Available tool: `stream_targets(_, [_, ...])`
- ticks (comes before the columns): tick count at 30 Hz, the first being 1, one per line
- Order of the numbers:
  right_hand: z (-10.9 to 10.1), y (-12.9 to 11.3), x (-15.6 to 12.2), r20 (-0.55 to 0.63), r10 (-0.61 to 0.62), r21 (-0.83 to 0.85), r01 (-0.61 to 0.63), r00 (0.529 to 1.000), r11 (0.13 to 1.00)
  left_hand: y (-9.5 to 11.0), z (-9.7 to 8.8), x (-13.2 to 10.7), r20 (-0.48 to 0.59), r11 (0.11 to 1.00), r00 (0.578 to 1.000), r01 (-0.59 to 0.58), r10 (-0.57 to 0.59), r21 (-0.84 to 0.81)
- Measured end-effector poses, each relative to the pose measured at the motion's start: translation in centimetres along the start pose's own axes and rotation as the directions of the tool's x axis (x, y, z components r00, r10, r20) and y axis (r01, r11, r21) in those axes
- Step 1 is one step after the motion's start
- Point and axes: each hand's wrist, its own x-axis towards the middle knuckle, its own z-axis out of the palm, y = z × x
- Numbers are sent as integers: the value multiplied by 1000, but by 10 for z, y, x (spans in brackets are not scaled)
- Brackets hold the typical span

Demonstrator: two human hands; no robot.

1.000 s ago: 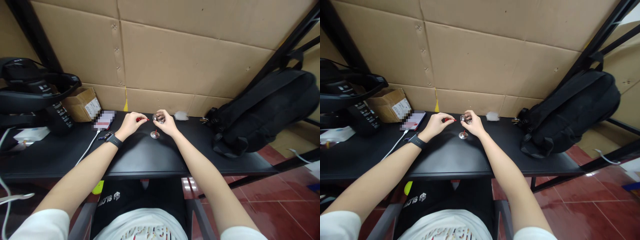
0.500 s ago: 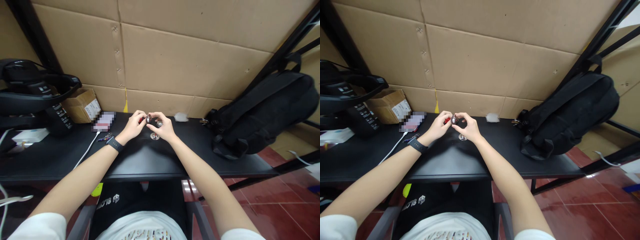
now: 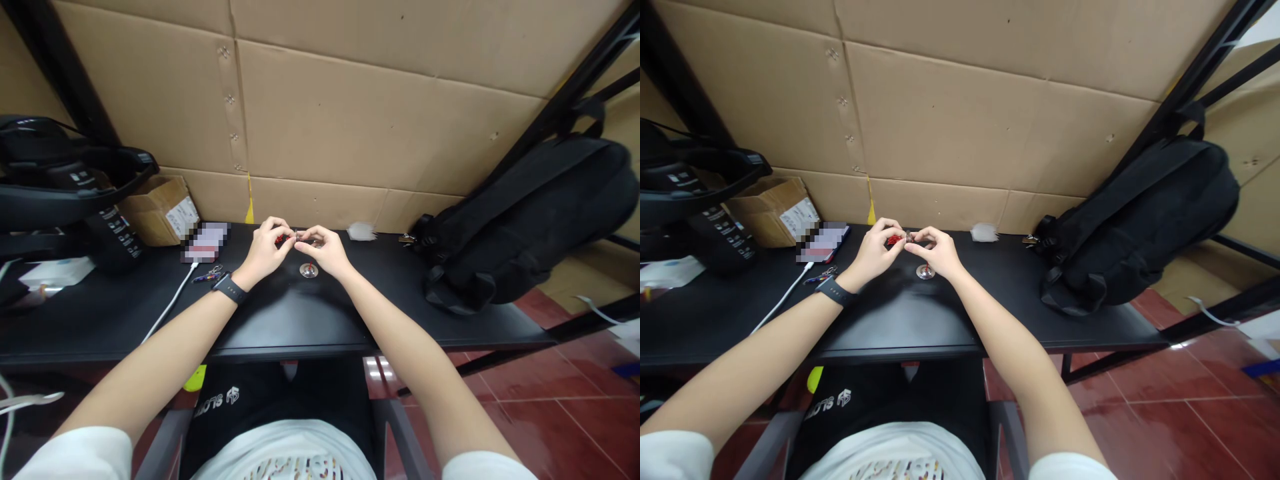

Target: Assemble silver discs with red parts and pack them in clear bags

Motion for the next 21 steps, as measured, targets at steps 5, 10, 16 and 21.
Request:
stream_targets(5, [0, 2, -1, 27, 74, 113, -76, 997, 991, 4, 0, -1, 9, 1000, 1000, 11, -11, 20])
stream_targets(10, [-1, 4, 0, 47, 167, 168, -173, 985, 971, 6, -1, 0, 35, 997, 999, -14, 12, 71])
stream_targets(16, [0, 7, 0, 71, 194, 174, -203, 979, 963, 5, -1, -2, 54, 983, 997, -55, 46, 175])
stream_targets(21, [0, 7, 0, 112, 216, 173, -233, 970, 957, 4, 1, -4, 37, 977, 996, -84, 79, 196])
